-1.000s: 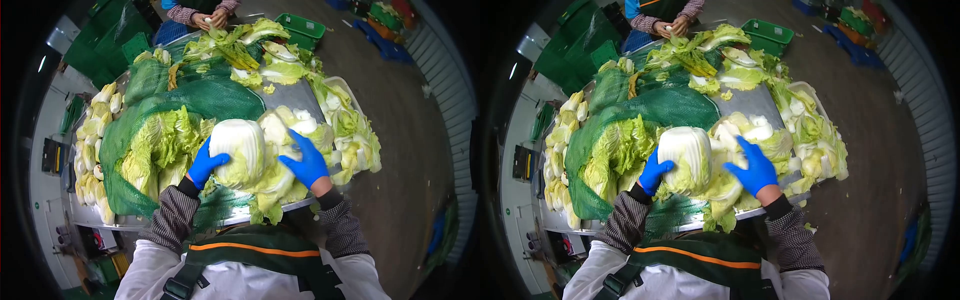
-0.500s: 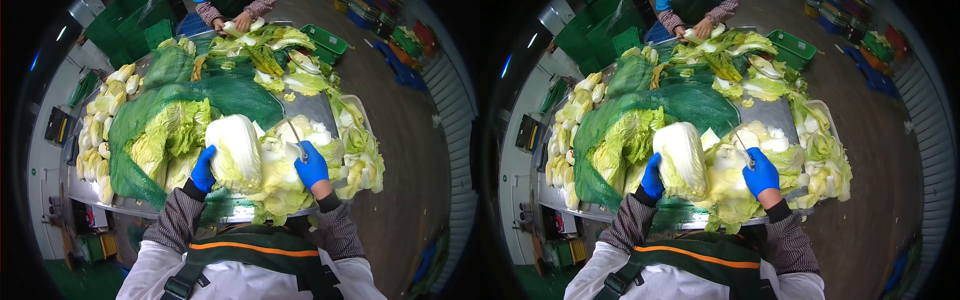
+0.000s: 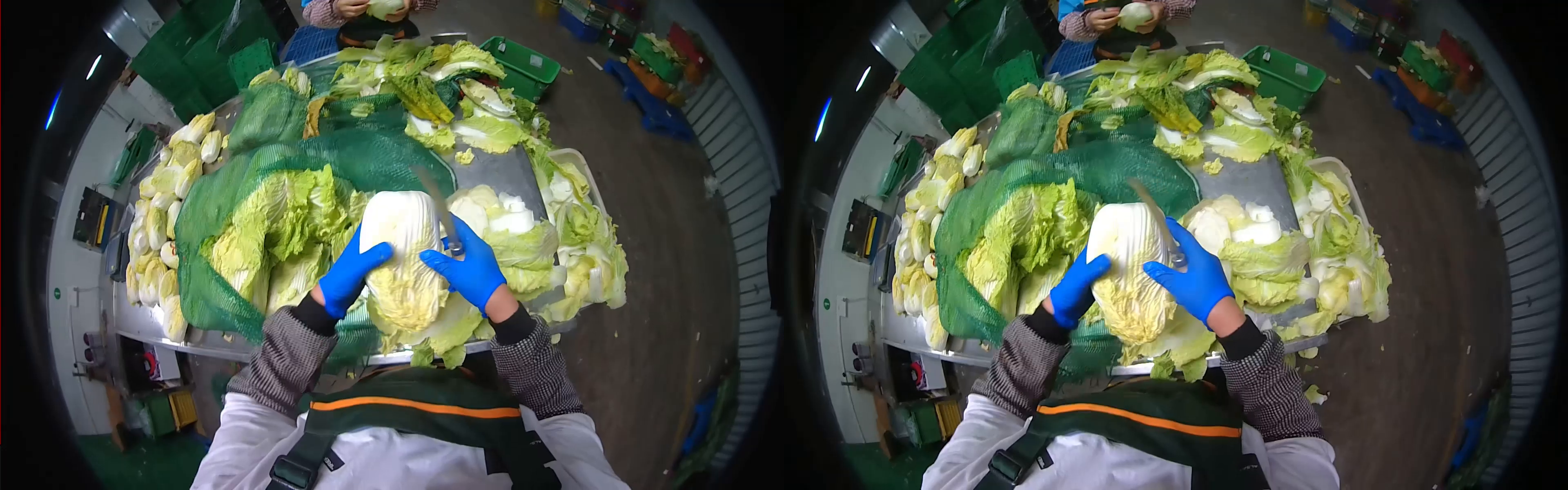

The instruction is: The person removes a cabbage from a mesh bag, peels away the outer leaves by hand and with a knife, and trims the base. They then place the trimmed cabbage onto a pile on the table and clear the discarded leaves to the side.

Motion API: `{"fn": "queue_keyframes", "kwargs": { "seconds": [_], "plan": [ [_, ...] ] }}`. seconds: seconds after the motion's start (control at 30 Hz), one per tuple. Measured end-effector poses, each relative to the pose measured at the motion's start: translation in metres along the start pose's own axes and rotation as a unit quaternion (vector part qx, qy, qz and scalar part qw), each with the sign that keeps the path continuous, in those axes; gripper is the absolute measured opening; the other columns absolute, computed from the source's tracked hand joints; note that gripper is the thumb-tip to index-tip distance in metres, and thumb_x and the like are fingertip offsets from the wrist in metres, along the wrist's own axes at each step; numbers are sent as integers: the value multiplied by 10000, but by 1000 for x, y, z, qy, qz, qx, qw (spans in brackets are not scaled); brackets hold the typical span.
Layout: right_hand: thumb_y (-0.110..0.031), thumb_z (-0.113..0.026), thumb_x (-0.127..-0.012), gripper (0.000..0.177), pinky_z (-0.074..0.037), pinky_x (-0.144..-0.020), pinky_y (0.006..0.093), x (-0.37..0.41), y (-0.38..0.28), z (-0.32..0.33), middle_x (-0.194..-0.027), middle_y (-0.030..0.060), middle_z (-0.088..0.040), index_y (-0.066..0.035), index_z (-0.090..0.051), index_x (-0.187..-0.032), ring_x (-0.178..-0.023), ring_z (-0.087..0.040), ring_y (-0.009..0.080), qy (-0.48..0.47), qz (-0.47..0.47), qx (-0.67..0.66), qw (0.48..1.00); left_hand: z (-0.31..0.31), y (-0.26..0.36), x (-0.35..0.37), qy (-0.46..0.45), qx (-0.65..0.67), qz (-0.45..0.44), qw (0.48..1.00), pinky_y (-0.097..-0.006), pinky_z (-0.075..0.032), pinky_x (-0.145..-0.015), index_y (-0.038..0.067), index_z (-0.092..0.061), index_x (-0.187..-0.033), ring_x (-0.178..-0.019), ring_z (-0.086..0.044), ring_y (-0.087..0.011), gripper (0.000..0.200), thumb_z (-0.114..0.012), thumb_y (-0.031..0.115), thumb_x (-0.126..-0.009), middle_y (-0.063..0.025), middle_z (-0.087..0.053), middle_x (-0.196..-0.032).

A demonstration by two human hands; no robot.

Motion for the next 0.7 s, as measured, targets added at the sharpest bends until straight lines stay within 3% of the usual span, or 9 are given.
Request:
{"fn": "queue_keyframes", "kwargs": {
  "seconds": [0.07,0.27,0.4,0.47,0.53,0.57,0.63,0.67,0.7],
  "plan": [
    [-275,-763,-751,717,-496,-781,324,-1,4,-4,-903,101,-630,-126,-436,-1371,-810,-597,196,-3,-11,64,998,3,-13,8,7,58,14,998,-351,-334,-1052,29,-250,-1441,-1272,-420,-217,761,-629,325,-851,-107,-410,-1406],
    [-194,-622,-781,654,-507,-718,409,7,-8,-5,-869,188,-640,-188,-371,-1385,-789,-631,355,47,-12,216,975,10,-32,22,42,154,55,986,-381,-365,-1040,26,-316,-1410,-1243,-464,-236,736,-659,279,-809,-127,-459,-1364],
    [-168,-588,-767,651,-497,-697,450,-13,45,20,-863,200,-645,-150,-366,-1379,-789,-629,384,83,-57,209,973,18,-34,33,46,355,75,931,-434,-388,-1036,40,-334,-1408,-1225,-489,-286,698,-586,390,-859,-154,-480,-1350],
    [-183,-601,-778,655,-497,-690,436,-11,39,24,-867,199,-646,-133,-364,-1386,-780,-625,385,94,-44,294,950,14,-31,34,41,459,69,885,-457,-393,-1034,46,-339,-1408,-1221,-493,-307,692,-538,452,-884,-166,-479,-1352],
    [-195,-612,-790,653,-501,-682,418,-8,23,27,-850,195,-642,-123,-364,-1390,-762,-625,371,105,-45,305,946,7,-25,27,36,467,26,883,-461,-384,-1038,68,-333,-1421,-1226,-483,-314,739,-445,576,-896,-158,-453,-1380],
    [-286,-657,-819,657,-507,-669,386,-3,2,25,-820,153,-641,-89,-381,-1382,-701,-631,301,124,7,254,959,2,-17,25,20,481,13,876,-464,-383,-1038,74,-332,-1423,-1229,-478,-316,752,-432,598,-894,-155,-448,-1386],
    [-352,-682,-819,687,-513,-670,360,2,-24,18,-869,131,-634,-56,-395,-1367,-709,-620,241,27,-93,66,993,-4,-10,15,-44,518,-24,854,-452,-363,-1053,92,-331,-1429,-1242,-463,-313,803,-384,672,-876,-137,-436,-1401],
    [-385,-694,-818,706,-516,-671,347,4,-28,12,-893,120,-631,-39,-402,-1360,-713,-614,211,-21,-141,-31,989,-4,-11,12,-10,465,-14,885,-442,-357,-1059,88,-330,-1429,-1249,-456,-308,804,-385,670,-877,-134,-430,-1406],
    [-398,-713,-805,748,-510,-730,324,3,-27,3,-994,134,-613,-20,-391,-1364,-838,-602,194,-53,-95,-21,994,-5,-10,9,23,410,-3,912,-433,-350,-1065,84,-330,-1428,-1255,-450,-303,805,-386,669,-878,-131,-424,-1412]
  ]
}}
Point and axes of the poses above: each hand's wrist, its own x-axis away from the middle knuckle, its own z-axis out of the back of the hand, y = z × x, the point moved 3 cm from there along -x, towards the middle knuckle
